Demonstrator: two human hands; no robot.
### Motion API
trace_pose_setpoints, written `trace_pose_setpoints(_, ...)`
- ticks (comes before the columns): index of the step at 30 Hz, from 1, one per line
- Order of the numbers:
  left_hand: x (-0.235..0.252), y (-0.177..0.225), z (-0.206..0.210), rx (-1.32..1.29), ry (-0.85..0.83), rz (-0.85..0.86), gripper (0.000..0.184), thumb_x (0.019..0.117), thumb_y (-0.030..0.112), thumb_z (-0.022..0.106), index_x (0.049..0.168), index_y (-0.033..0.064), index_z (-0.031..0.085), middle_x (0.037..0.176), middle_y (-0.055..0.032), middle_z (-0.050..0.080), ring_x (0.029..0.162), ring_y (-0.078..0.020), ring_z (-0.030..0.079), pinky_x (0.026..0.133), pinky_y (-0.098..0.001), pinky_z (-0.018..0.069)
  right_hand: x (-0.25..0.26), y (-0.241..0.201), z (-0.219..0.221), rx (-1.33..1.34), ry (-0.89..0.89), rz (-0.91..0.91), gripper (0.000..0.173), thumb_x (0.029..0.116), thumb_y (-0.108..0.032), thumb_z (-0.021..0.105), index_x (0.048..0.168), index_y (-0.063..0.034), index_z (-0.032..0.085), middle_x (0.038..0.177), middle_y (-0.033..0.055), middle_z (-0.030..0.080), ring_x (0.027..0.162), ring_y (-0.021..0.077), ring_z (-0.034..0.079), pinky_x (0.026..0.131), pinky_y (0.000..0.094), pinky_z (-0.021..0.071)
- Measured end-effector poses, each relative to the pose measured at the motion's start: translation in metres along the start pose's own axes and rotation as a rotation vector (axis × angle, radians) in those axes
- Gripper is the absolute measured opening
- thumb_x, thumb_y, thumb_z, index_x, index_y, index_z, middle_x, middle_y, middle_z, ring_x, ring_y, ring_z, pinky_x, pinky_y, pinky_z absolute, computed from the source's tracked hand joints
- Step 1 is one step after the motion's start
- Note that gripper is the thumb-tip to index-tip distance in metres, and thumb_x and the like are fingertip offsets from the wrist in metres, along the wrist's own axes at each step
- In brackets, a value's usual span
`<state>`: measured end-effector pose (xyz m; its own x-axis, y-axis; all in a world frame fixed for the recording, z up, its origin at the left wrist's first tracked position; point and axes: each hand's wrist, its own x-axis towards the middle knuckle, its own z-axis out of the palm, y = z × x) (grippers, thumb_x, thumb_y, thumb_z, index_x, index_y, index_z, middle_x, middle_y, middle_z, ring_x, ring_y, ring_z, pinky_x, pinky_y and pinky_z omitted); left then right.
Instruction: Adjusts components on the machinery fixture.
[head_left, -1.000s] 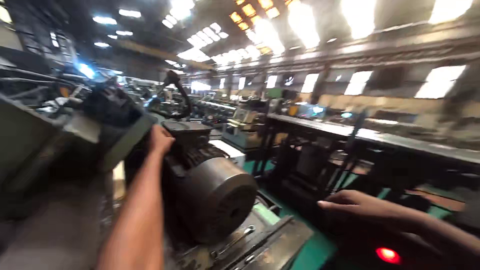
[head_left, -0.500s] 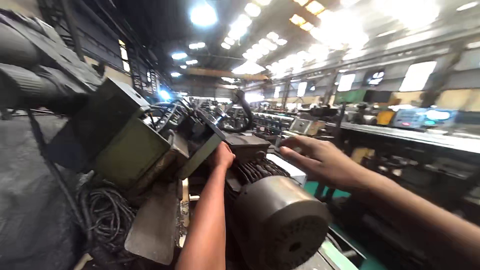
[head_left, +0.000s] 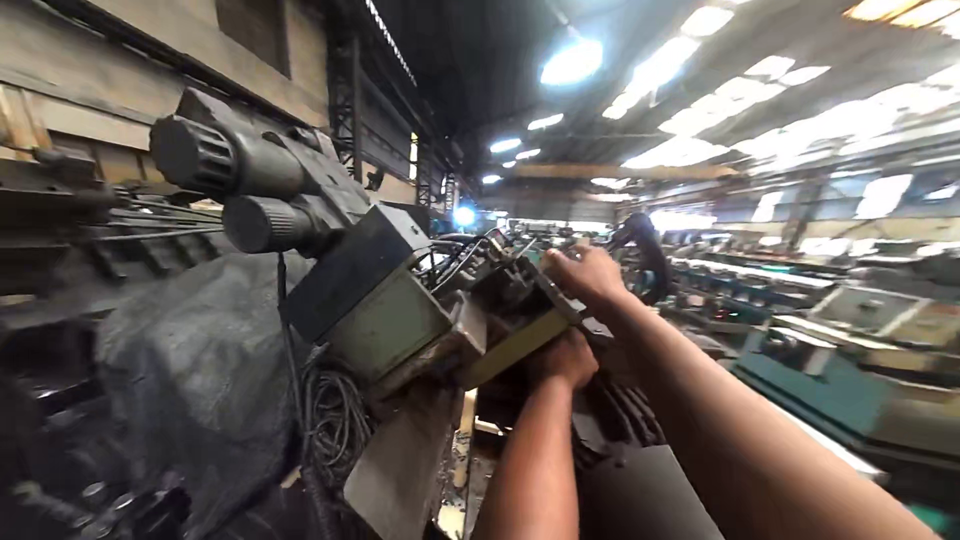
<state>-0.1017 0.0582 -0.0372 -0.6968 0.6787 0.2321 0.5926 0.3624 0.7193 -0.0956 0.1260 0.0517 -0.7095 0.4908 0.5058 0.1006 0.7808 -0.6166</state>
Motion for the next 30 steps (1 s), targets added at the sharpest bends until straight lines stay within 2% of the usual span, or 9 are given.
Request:
trace_pose_setpoints(2,-0.0033,0.003,-0.0044,0.104,0.008,-0.007,0.03,0.1031,0.015,0.059,0.128,-0.0013,0.065,0.133,-0.0223,0.065,0.129,-0.036,0.06,0.106,-0.0588,0.0471,0.0002,-0.004,0.0071,-0.029,0.082,0.052,0.045,0.107,-0.037,0.051,0.131,-0.002,0.065,0.127,0.0326,0.063,0.119,0.052,0.06,0.09,0.0728,0.045)
trace_pose_setpoints(3,-0.0026,0.0035,-0.0057,0.125,0.015,-0.005,0.027,0.1015,0.014,0.061,0.124,-0.0008,0.067,0.13,-0.0218,0.067,0.127,-0.0357,0.061,0.104,-0.0592,0.0479,0.0003,-0.005,0.0078,-0.039,0.098,0.065,0.043,0.106,-0.036,0.051,0.131,-0.0034,0.066,0.127,0.032,0.064,0.118,0.0517,0.061,0.088,0.073,0.0449)
trace_pose_setpoints(7,0.0032,0.0019,-0.0045,0.147,0.015,-0.018,0.021,0.0987,0.015,0.066,0.115,0.0038,0.071,0.123,-0.0192,0.069,0.122,-0.0348,0.063,0.099,-0.0604,0.0494,-0.0004,-0.0016,0.0059,-0.051,0.08,0.045,0.046,0.106,-0.036,0.051,0.135,-0.0037,0.064,0.13,0.0325,0.062,0.121,0.0527,0.059,0.09,0.0742,0.0442)
trace_pose_setpoints(11,-0.0011,0.0054,-0.0083,0.155,0.013,-0.022,0.019,0.098,0.012,0.065,0.113,0.0024,0.07,0.12,-0.0192,0.07,0.118,-0.0337,0.065,0.097,-0.0585,0.0511,0.0011,-0.0026,0.0073,-0.048,0.092,0.036,0.042,0.1053,-0.036,0.051,0.128,-0.0034,0.066,0.122,0.0304,0.065,0.115,0.0506,0.062,0.085,0.0728,0.0453)
trace_pose_setpoints(14,-0.0021,0.0041,-0.008,0.159,0.033,0.0,0.016,0.0981,0.012,0.065,0.109,0.002,0.071,0.116,-0.0182,0.07,0.115,-0.0327,0.065,0.095,-0.0575,0.0513,0.0,-0.0042,0.0071,-0.049,0.083,0.053,0.041,0.1057,-0.037,0.051,0.125,-0.004,0.067,0.121,0.0293,0.066,0.115,0.0495,0.062,0.084,0.0715,0.0458)
trace_pose_setpoints(20,-0.0036,0.0059,-0.008,0.161,0.034,-0.001,0.018,0.0999,0.012,0.062,0.112,0.0013,0.07,0.119,-0.0184,0.069,0.117,-0.0321,0.065,0.095,-0.0562,0.0516,0.0001,-0.0042,0.0069,-0.037,0.087,0.055,0.041,0.1049,-0.036,0.051,0.126,-0.0042,0.067,0.123,0.0285,0.065,0.115,0.0475,0.063,0.085,0.071,0.046)
trace_pose_setpoints(27,-0.0021,0.0053,-0.0069,0.158,0.035,0.007,0.014,0.1001,0.012,0.061,0.106,0.0019,0.069,0.113,-0.017,0.07,0.111,-0.0303,0.066,0.091,-0.0551,0.0522,0.0003,-0.0038,0.0074,-0.021,0.097,0.071,0.041,0.1044,-0.035,0.052,0.129,-0.0066,0.067,0.125,0.0274,0.065,0.117,0.0465,0.062,0.087,0.0694,0.0469)
trace_pose_setpoints(28,-0.0022,0.0042,-0.0064,0.141,0.036,0.015,0.015,0.1006,0.011,0.06,0.107,0.0017,0.069,0.113,-0.0172,0.07,0.111,-0.0305,0.066,0.091,-0.055,0.0521,-0.0005,-0.004,0.0077,-0.017,0.096,0.072,0.042,0.1043,-0.035,0.052,0.131,-0.0063,0.066,0.126,0.0276,0.065,0.118,0.0466,0.062,0.088,0.0695,0.0469)
trace_pose_setpoints(30,-0.005,0.0049,-0.0066,0.108,0.024,0.02,0.019,0.1025,0.01,0.059,0.117,0.0011,0.067,0.121,-0.0184,0.068,0.117,-0.031,0.064,0.097,-0.0544,0.051,-0.0022,-0.0046,0.0067,-0.016,0.096,0.064,0.044,0.105,-0.035,0.052,0.136,-0.0056,0.063,0.129,0.0275,0.065,0.12,0.0464,0.062,0.091,0.0696,0.0471)
